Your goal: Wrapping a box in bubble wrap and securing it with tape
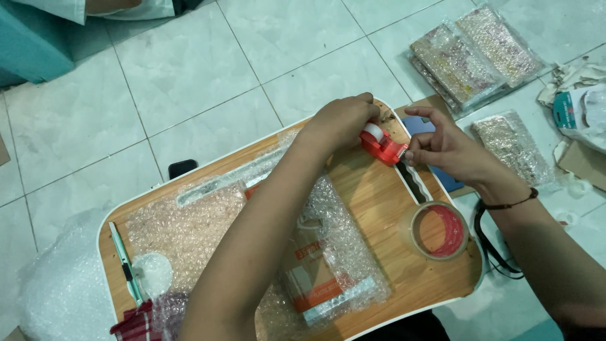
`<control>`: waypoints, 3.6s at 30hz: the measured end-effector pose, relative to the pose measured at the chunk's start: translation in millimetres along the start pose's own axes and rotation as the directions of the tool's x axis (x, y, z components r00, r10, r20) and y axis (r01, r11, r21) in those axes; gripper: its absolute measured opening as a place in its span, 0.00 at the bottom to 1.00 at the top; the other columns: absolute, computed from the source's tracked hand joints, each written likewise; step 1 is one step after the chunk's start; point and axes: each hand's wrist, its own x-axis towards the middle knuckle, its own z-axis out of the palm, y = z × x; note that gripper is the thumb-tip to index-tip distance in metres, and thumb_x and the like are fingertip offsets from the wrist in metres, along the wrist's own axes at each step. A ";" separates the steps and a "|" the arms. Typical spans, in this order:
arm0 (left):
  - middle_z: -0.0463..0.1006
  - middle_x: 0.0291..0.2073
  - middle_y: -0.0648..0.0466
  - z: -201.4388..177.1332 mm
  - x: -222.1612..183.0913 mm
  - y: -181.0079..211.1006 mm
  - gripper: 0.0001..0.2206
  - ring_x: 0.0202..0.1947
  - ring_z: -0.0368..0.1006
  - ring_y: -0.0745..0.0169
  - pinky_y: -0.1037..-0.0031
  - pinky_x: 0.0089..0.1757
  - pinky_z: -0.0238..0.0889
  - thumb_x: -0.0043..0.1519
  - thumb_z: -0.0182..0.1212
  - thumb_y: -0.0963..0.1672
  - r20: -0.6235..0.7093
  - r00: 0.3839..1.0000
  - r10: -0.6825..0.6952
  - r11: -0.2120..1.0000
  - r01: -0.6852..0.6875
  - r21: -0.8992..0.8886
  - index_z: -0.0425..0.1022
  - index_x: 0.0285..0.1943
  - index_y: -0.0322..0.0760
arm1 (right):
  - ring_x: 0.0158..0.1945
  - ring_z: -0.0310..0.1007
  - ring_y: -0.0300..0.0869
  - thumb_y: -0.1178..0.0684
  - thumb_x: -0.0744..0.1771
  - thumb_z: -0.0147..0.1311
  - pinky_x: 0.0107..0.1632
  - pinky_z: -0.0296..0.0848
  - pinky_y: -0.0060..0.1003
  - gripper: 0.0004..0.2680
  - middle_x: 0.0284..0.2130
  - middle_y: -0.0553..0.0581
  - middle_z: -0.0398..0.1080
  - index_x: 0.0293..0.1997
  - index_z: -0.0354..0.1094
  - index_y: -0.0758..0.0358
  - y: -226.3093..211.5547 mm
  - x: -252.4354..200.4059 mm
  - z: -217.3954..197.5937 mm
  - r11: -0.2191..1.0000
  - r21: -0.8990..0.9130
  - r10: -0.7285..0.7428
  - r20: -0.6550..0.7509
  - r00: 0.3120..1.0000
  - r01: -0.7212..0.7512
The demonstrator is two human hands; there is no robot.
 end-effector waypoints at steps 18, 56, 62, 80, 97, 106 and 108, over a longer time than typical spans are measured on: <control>0.79 0.44 0.46 5.6 2.7 -4.3 0.24 0.47 0.79 0.41 0.53 0.47 0.74 0.44 0.74 0.34 -0.011 1.000 0.002 1.000 -0.002 -0.005 0.82 0.52 0.36 | 0.28 0.68 0.34 0.65 0.62 0.61 0.37 0.66 0.27 0.34 0.23 0.49 0.65 0.76 0.43 0.55 20.3 0.9 4.7 0.971 -0.159 -0.178 0.006 0.984 0.176; 0.66 0.58 0.47 -23.9 -92.7 27.9 0.26 0.56 0.68 0.43 0.58 0.48 0.68 0.62 0.59 0.41 -0.254 0.958 0.131 0.986 -0.152 -0.068 0.63 0.71 0.45 | 0.39 0.78 0.45 0.69 0.62 0.58 0.45 0.77 0.33 0.31 0.35 0.63 0.76 0.69 0.39 0.74 -62.2 -134.0 95.8 0.901 -0.415 -0.255 -0.264 0.930 0.129; 0.82 0.49 0.50 -47.5 -187.0 94.6 0.38 0.45 0.80 0.58 0.71 0.46 0.77 0.53 0.40 0.65 0.039 0.991 -0.129 0.829 0.130 -0.545 0.72 0.57 0.39 | 0.42 0.76 0.51 0.69 0.67 0.44 0.54 0.80 0.42 0.28 0.37 0.74 0.72 0.76 0.35 0.61 -67.1 -134.7 127.7 0.968 -0.049 -0.251 -0.173 0.952 0.246; 0.77 0.33 0.52 -0.3 -251.5 138.1 0.04 0.36 0.74 0.56 0.68 0.40 0.67 0.62 0.67 0.40 -0.521 0.799 -0.299 0.897 0.048 -0.440 0.77 0.39 0.35 | 0.40 0.71 0.47 0.63 0.70 0.37 0.51 0.68 0.38 0.25 0.38 0.70 0.71 0.77 0.30 0.64 -70.8 -120.8 171.6 0.955 0.093 -0.287 0.053 0.957 0.281; 0.86 0.35 0.47 63.0 -264.2 133.2 0.10 0.23 0.74 0.67 0.79 0.27 0.72 0.62 0.65 0.40 0.117 0.603 -0.789 -0.016 0.169 -0.985 0.83 0.51 0.32 | 0.57 0.68 0.49 0.52 0.64 0.63 0.58 0.66 0.49 0.30 0.53 0.51 0.73 0.73 0.50 0.60 -4.2 -96.6 161.7 0.657 -0.615 -0.388 0.220 0.895 0.436; 0.86 0.32 0.48 72.3 -262.0 135.7 0.15 0.19 0.74 0.69 0.81 0.27 0.70 0.62 0.65 0.42 0.093 0.596 -0.798 0.024 0.186 -0.982 0.82 0.55 0.30 | 0.53 0.69 0.48 0.52 0.65 0.64 0.55 0.69 0.47 0.29 0.54 0.53 0.74 0.72 0.51 0.63 -4.0 -96.7 162.7 0.619 -0.606 -0.457 0.240 0.856 0.500; 0.86 0.33 0.48 76.2 -261.9 135.3 0.15 0.19 0.74 0.69 0.82 0.27 0.70 0.62 0.65 0.42 0.096 0.598 -0.796 0.021 0.185 -0.983 0.82 0.55 0.30 | 0.52 0.70 0.49 0.53 0.65 0.64 0.55 0.70 0.47 0.28 0.53 0.54 0.74 0.72 0.52 0.63 -6.8 -96.7 163.1 0.633 -0.587 -0.459 0.240 0.855 0.505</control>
